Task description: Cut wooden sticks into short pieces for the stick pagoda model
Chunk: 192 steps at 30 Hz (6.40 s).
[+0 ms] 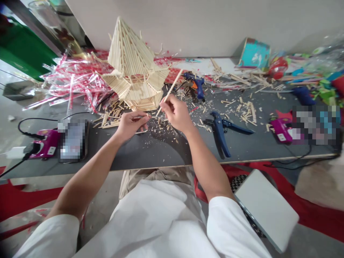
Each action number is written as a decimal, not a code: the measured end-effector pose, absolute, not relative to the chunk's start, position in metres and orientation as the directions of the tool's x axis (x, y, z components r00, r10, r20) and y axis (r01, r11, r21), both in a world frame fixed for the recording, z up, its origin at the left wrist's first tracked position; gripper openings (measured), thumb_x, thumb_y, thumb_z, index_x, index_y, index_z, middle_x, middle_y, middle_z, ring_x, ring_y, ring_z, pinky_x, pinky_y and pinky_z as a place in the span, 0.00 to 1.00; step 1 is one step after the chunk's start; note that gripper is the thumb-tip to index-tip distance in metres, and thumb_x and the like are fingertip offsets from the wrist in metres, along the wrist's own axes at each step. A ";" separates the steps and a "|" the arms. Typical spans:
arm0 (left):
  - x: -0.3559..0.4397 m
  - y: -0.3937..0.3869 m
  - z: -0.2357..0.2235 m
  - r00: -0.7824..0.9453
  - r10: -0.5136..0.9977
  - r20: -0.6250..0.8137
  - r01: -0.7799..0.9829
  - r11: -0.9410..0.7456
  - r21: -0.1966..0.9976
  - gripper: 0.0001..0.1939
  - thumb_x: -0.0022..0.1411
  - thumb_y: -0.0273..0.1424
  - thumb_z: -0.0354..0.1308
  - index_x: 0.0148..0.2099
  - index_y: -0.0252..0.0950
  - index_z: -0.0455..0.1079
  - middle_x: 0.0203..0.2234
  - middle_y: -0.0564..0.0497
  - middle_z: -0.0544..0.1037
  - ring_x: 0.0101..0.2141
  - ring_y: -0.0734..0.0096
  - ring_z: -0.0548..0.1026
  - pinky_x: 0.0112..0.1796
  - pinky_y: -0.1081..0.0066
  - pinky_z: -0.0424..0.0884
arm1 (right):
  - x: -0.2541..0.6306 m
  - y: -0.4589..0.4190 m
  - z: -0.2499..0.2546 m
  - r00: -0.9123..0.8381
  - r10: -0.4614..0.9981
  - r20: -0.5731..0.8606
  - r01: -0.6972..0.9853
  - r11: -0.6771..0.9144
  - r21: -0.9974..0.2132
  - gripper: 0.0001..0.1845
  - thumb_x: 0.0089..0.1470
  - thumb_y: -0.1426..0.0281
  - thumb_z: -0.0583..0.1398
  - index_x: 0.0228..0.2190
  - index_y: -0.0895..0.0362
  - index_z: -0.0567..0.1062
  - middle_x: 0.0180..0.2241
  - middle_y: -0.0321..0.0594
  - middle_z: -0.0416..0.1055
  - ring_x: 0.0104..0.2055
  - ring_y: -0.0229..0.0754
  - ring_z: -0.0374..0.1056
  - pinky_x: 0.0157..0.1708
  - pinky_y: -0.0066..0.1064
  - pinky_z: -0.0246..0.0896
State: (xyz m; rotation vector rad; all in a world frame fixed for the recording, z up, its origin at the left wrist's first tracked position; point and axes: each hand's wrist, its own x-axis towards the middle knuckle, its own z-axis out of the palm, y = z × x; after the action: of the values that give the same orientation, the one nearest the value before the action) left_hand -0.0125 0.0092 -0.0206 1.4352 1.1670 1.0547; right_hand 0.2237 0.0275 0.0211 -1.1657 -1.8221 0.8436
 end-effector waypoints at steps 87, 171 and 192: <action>-0.008 -0.006 0.006 0.491 0.855 -0.168 0.081 0.147 0.986 0.22 0.59 0.46 0.74 0.39 0.29 0.81 0.32 0.43 0.86 0.28 0.70 0.84 0.32 0.72 0.82 | 0.294 -0.088 0.059 -0.363 0.874 -0.322 0.793 0.108 -0.600 0.26 0.73 0.50 0.48 0.50 0.53 0.76 0.50 0.49 0.76 0.55 0.53 0.72 0.57 0.43 0.64; -0.056 0.001 0.026 0.270 0.961 0.056 0.874 -0.269 0.404 0.15 0.71 0.39 0.58 0.47 0.43 0.86 0.41 0.47 0.88 0.42 0.55 0.84 0.44 0.65 0.73 | 0.409 -0.095 -0.015 0.282 0.949 0.143 0.938 -0.304 0.164 0.46 0.69 0.46 0.48 0.58 0.82 0.70 0.51 0.82 0.71 0.53 0.80 0.70 0.50 0.59 0.63; -0.033 0.003 -0.003 0.414 0.836 0.360 0.677 -0.547 0.492 0.15 0.76 0.40 0.58 0.49 0.40 0.84 0.44 0.49 0.87 0.40 0.66 0.84 0.43 0.68 0.76 | 0.242 0.105 -0.018 -0.338 0.915 0.221 0.916 0.374 -0.147 0.18 0.69 0.75 0.52 0.43 0.59 0.83 0.53 0.58 0.69 0.61 0.65 0.61 0.55 0.56 0.68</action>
State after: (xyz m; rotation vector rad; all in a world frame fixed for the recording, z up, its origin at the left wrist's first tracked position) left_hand -0.0331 0.0034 -0.0031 2.4019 1.3202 0.8456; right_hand 0.2419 0.1046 -0.0180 -1.6225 -2.3715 -0.0051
